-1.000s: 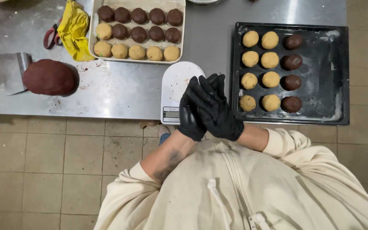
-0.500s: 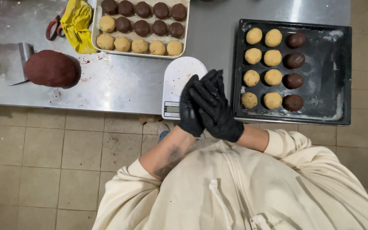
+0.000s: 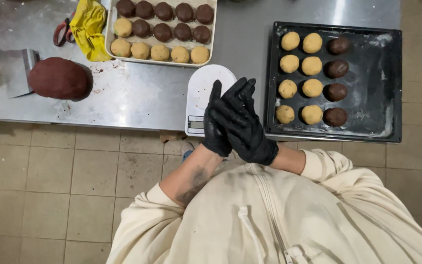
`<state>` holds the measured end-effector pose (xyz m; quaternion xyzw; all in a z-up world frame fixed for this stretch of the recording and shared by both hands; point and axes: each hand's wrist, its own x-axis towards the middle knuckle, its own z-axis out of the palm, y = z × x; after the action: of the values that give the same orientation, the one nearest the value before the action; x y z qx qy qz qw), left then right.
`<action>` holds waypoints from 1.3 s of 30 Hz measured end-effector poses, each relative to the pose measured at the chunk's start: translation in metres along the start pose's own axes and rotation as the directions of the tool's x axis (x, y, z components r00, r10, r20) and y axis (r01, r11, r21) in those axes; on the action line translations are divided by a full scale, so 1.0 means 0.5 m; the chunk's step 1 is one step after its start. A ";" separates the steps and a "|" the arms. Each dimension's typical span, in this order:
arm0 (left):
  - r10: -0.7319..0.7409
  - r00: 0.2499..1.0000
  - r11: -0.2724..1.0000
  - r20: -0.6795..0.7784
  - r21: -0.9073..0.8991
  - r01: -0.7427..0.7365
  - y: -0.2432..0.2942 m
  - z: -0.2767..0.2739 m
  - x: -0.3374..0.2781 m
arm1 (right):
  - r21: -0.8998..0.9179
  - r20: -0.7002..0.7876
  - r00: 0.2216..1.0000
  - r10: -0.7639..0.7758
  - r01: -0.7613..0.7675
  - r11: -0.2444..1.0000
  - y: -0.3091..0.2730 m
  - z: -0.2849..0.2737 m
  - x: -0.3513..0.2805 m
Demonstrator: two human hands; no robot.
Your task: Rolling portions of cookie dough into uniform balls and placing them onto baking trays.
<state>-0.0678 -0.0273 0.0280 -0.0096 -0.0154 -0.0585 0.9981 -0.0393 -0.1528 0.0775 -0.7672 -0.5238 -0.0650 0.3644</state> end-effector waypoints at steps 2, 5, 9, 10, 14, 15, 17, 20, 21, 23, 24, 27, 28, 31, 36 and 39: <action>0.034 0.991 0.996 0.132 0.079 -0.044 -0.025 -0.037 0.004 | 0.015 0.027 1.000 -0.011 0.010 1.000 -0.026 -0.014 0.018; 0.102 0.995 0.963 -0.008 0.250 -0.097 -0.029 0.025 0.004 | 0.224 0.052 0.997 0.064 -0.074 0.972 -0.017 -0.042 0.051; 0.048 0.996 0.990 -0.082 0.134 -0.037 0.006 0.068 0.012 | 0.467 -0.024 0.986 0.167 -0.136 0.874 0.011 -0.077 0.067; 0.010 0.989 0.996 -0.150 0.085 0.003 0.006 0.076 0.006 | 0.642 -0.051 0.960 0.277 -0.180 0.745 0.009 -0.081 0.060; 0.137 0.983 0.958 -0.121 0.269 -0.100 -0.045 0.022 0.006 | -0.157 0.064 0.995 0.078 -0.067 0.985 -0.035 -0.077 0.080; 0.138 0.983 0.959 -0.121 0.266 -0.102 -0.045 0.019 0.003 | -0.158 0.067 0.995 0.078 -0.067 0.985 -0.041 -0.067 0.080; 0.215 0.972 0.923 0.100 0.304 -0.235 -0.037 0.012 -0.005 | -0.197 0.140 0.986 0.089 -0.060 0.978 -0.051 -0.040 0.087; 0.069 0.981 0.997 0.181 0.013 -0.072 -0.023 0.031 0.003 | -0.138 0.203 0.977 0.073 -0.045 0.989 -0.061 -0.061 0.082; 0.066 0.982 0.998 0.176 0.008 -0.069 -0.017 0.043 0.002 | -0.138 0.205 0.975 0.080 -0.052 0.989 -0.053 -0.058 0.062; -0.055 0.979 0.985 0.197 -0.148 0.085 0.002 0.071 0.002 | 0.185 0.069 0.991 0.117 -0.128 0.974 -0.032 -0.051 0.031; -0.047 0.978 0.986 0.202 -0.145 0.078 0.005 0.085 0.000 | 0.186 0.071 0.992 0.108 -0.119 0.975 -0.020 -0.046 0.022; -0.158 0.966 0.944 0.206 -0.255 0.209 0.005 0.114 0.002 | 0.625 -0.108 0.961 0.254 -0.134 0.769 0.005 -0.039 0.004; -0.171 0.956 0.924 0.237 -0.298 0.239 -0.001 0.114 0.001 | 0.576 -0.092 0.966 0.240 -0.146 0.805 0.002 -0.039 0.001; -0.180 0.949 0.908 0.258 -0.328 0.261 -0.007 0.108 0.000 | 0.448 -0.040 0.981 0.191 -0.154 0.881 -0.006 -0.038 0.014; -0.195 0.954 0.916 0.227 -0.305 0.259 -0.015 0.090 0.000 | 0.192 0.075 0.990 0.122 -0.134 0.972 -0.025 -0.045 0.049; -0.219 0.955 0.918 0.198 -0.289 0.271 -0.021 0.077 -0.007 | 0.018 0.153 0.983 0.106 -0.110 0.994 -0.040 -0.051 0.062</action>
<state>-0.0734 -0.0363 0.0663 -0.1704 -0.0879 -0.1841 0.9640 -0.0355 -0.1415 0.1208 -0.7924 -0.5085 0.0201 0.3365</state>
